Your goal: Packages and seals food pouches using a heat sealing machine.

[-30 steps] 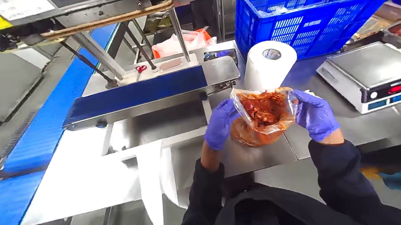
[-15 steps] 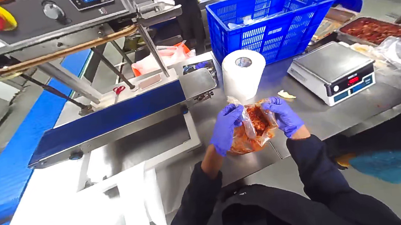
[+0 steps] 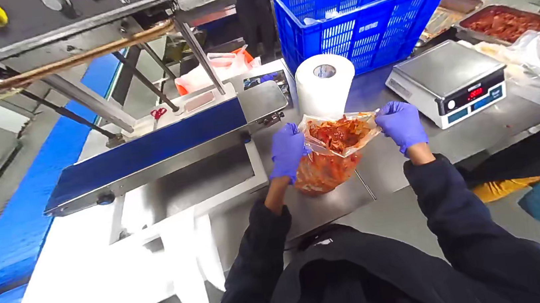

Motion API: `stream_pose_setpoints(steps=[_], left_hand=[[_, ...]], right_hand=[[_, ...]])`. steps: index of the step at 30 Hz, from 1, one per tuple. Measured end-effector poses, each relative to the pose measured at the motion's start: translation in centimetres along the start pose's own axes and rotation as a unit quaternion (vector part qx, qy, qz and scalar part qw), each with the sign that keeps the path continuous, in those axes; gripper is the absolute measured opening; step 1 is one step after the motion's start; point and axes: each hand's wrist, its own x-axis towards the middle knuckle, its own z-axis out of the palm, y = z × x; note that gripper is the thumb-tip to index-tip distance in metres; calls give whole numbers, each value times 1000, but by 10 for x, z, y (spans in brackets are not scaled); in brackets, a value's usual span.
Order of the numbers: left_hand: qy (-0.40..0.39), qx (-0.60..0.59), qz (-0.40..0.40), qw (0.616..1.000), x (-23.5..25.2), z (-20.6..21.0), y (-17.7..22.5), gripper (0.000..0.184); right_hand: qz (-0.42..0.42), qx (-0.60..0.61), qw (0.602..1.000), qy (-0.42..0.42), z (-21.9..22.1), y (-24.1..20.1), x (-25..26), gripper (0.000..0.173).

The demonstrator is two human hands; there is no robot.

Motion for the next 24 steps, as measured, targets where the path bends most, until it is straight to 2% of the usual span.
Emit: stream_pose_setpoints(steps=[5,9,12,14,17,19,20,22,24], left_hand=[[72,4,19,997,-24,-5,-19,14],[69,-31,-2,997,-46,-5,-25,13],[71,-28,19,997,-54,1,-25,14],[59,-36,40,997,-46,2,-32,14],[20,-24,80,996,-29,1,-46,24],[-4,-44,101,994,-22,3,-48,31],[-5,-74,95,993,-22,7,-45,30],[-19,-106,62,992,-22,11,-34,30],[-24,-81,45,995,-21,11,-24,34]], right_hand=[[-73,23,990,117,-2,4,-49,7],[-82,113,973,183,7,23,-59,11],[-99,135,965,201,8,32,-56,13],[-101,89,980,150,-1,36,-51,14],[-153,34,988,-8,-25,29,-40,23],[-220,-8,970,-106,-40,6,-33,39],[-253,-21,958,-138,-44,-10,-29,41],[-289,-49,935,-201,-36,-44,-11,30],[-290,-112,894,-322,-14,-72,27,29]])
